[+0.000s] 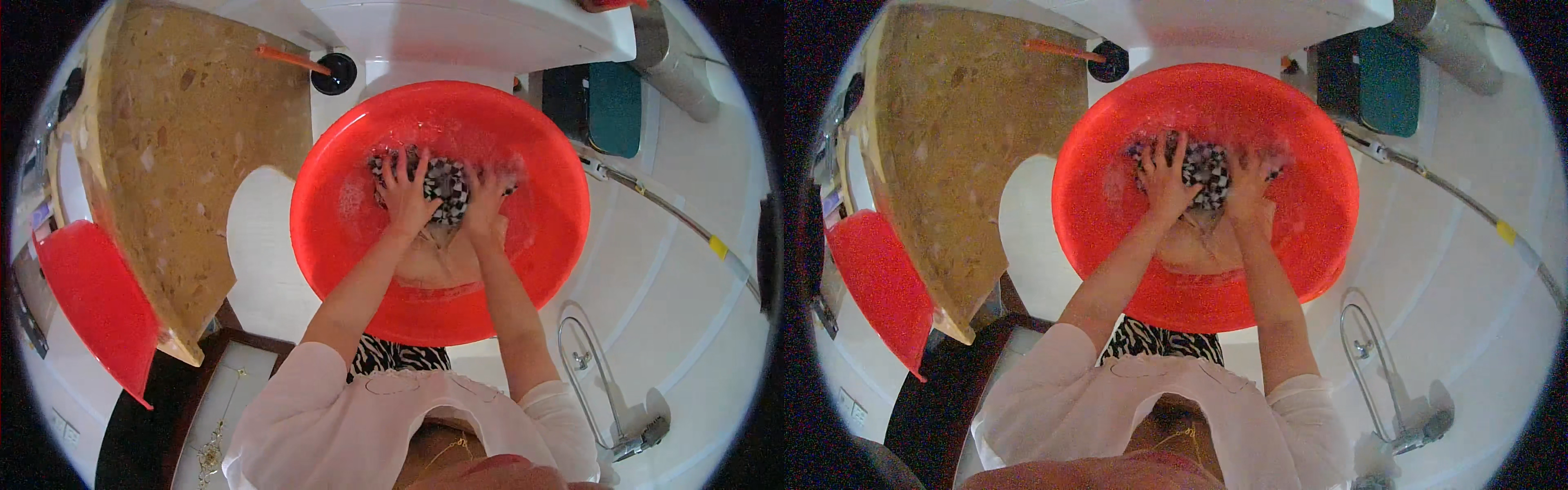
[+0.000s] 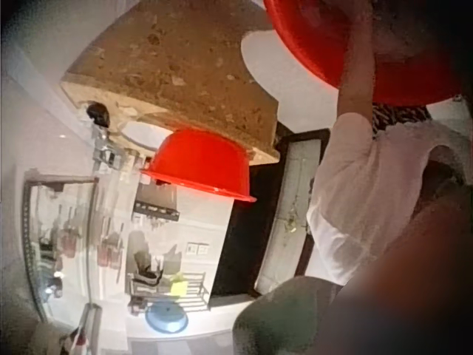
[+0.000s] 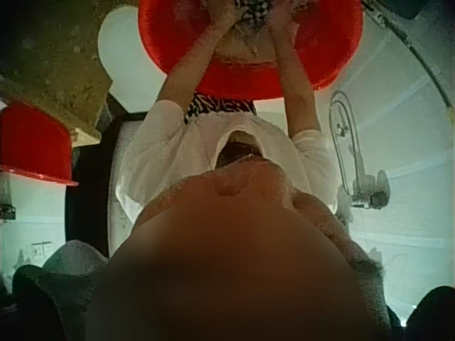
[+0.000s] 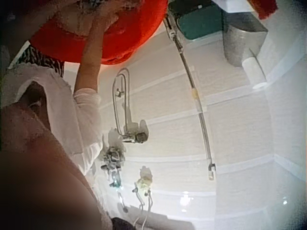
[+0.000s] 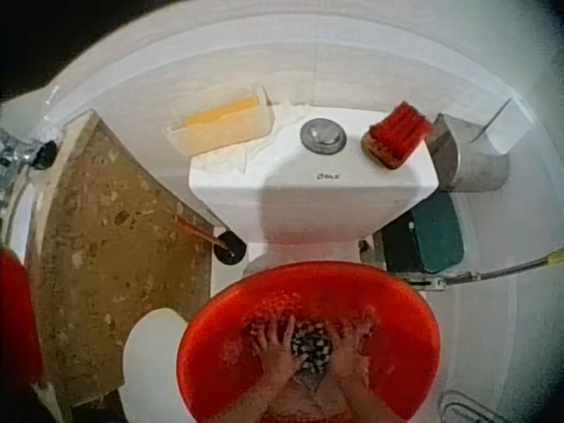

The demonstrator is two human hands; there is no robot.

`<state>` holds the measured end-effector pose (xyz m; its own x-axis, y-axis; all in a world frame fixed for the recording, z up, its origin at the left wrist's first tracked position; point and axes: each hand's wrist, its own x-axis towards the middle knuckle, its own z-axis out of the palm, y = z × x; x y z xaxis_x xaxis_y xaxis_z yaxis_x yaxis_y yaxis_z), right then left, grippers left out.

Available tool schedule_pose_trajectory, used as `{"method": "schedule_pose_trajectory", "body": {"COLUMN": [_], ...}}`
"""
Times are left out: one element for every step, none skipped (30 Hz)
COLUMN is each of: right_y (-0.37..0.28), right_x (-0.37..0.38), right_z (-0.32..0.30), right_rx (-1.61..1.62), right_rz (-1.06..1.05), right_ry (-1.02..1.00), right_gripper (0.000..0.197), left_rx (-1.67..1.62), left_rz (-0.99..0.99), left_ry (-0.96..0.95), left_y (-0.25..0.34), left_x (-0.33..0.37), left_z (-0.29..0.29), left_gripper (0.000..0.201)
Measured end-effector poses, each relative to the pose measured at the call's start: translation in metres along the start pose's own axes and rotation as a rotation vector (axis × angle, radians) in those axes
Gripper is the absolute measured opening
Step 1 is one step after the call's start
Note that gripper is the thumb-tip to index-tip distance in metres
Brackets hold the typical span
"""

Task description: Hand wash several items of clothing in a red basin inside a bathroom.

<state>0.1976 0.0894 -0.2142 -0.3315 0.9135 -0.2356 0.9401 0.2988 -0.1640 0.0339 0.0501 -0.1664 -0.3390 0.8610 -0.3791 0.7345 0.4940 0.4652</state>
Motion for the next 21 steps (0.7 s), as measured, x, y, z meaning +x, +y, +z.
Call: {"method": "schedule_pose_trajectory", "body": {"right_y": [-0.005, -0.012, -0.022, -0.035, -0.042, -0.052, -0.060, -0.062, -0.060, -0.054, -0.047, -0.041, -0.038, -0.035, -0.031, -0.029, -0.027, -0.026, -0.027, -0.028, -0.028], "right_x": [-0.009, -0.014, -0.018, -0.029, -0.036, -0.039, -0.038, -0.035, -0.032, -0.026, -0.023, -0.018, -0.010, -0.002, 0.004, 0.011, 0.018, 0.023, 0.030, 0.037, 0.042], "right_z": [-0.003, -0.009, -0.014, -0.018, -0.020, -0.018, -0.017, -0.016, -0.012, -0.004, 0.003, 0.010, 0.013, 0.016, 0.019, 0.019, 0.020, 0.021, 0.019, 0.017, 0.018], "right_rx": [0.151, 0.303, 0.360, 0.416, 0.465, 0.429, 0.386, 0.343, 0.307, 0.270, 0.233, 0.200, 0.169, 0.138, 0.117, 0.097, 0.076, 0.068, 0.060, 0.051, 0.019], "right_rz": [-0.005, -0.006, -0.034, -0.062, -0.078, -0.089, -0.095, -0.105, -0.124, -0.144, -0.162, -0.168, -0.180, -0.191, -0.221, -0.251, -0.280, -0.247, -0.212, -0.176, -0.218], "right_ry": [-0.041, -0.071, 0.021, 0.101, 0.179, 0.210, 0.249, 0.288, 0.245, 0.205, 0.162, 0.129, 0.100, 0.070, 0.062, 0.055, 0.048, -0.058, -0.163, -0.269, -0.154], "right_gripper": [0.061, 0.056, 0.050, 0.045, 0.039, 0.035, 0.031, 0.028, 0.027, 0.027, 0.026, 0.027, 0.027, 0.027, 0.028, 0.028, 0.029, 0.030, 0.031, 0.032, 0.027], "left_rx": [0.085, 0.172, 0.259, 0.226, 0.225, 0.224, 0.217, 0.216, 0.216, 0.216, 0.220, 0.225, 0.231, 0.205, 0.180, 0.156, 0.171, 0.186, 0.200, 0.186, 0.173], "left_rz": [0.029, 0.070, 0.109, 0.160, 0.172, 0.180, 0.200, 0.202, 0.202, 0.204, 0.194, 0.185, 0.172, 0.196, 0.221, 0.246, 0.259, 0.272, 0.287, 0.302, 0.318], "left_ry": [0.004, 0.013, 0.023, 0.224, 0.215, 0.208, 0.204, 0.168, 0.133, 0.102, 0.060, 0.018, -0.016, 0.013, 0.042, 0.072, 0.024, -0.025, -0.075, -0.061, -0.048], "left_y": [-0.007, -0.017, -0.028, -0.043, -0.047, -0.052, -0.050, -0.049, -0.049, -0.045, -0.037, -0.029, -0.025, -0.028, -0.031, -0.032, -0.032, -0.033, -0.033, -0.033, -0.032], "left_x": [-0.001, -0.002, -0.001, 0.001, 0.003, 0.003, 0.008, 0.011, 0.012, 0.016, 0.019, 0.023, 0.026, 0.028, 0.030, 0.033, 0.035, 0.037, 0.039, 0.040, 0.041], "left_z": [0.009, 0.022, 0.035, 0.054, 0.059, 0.063, 0.063, 0.062, 0.061, 0.057, 0.051, 0.045, 0.039, 0.040, 0.041, 0.040, 0.040, 0.039, 0.038, 0.038, 0.038], "left_gripper": [0.094, 0.084, 0.075, 0.045, 0.040, 0.036, 0.032, 0.030, 0.029, 0.029, 0.028, 0.028, 0.028, 0.029, 0.030, 0.031, 0.034, 0.037, 0.040, 0.042, 0.044]}}
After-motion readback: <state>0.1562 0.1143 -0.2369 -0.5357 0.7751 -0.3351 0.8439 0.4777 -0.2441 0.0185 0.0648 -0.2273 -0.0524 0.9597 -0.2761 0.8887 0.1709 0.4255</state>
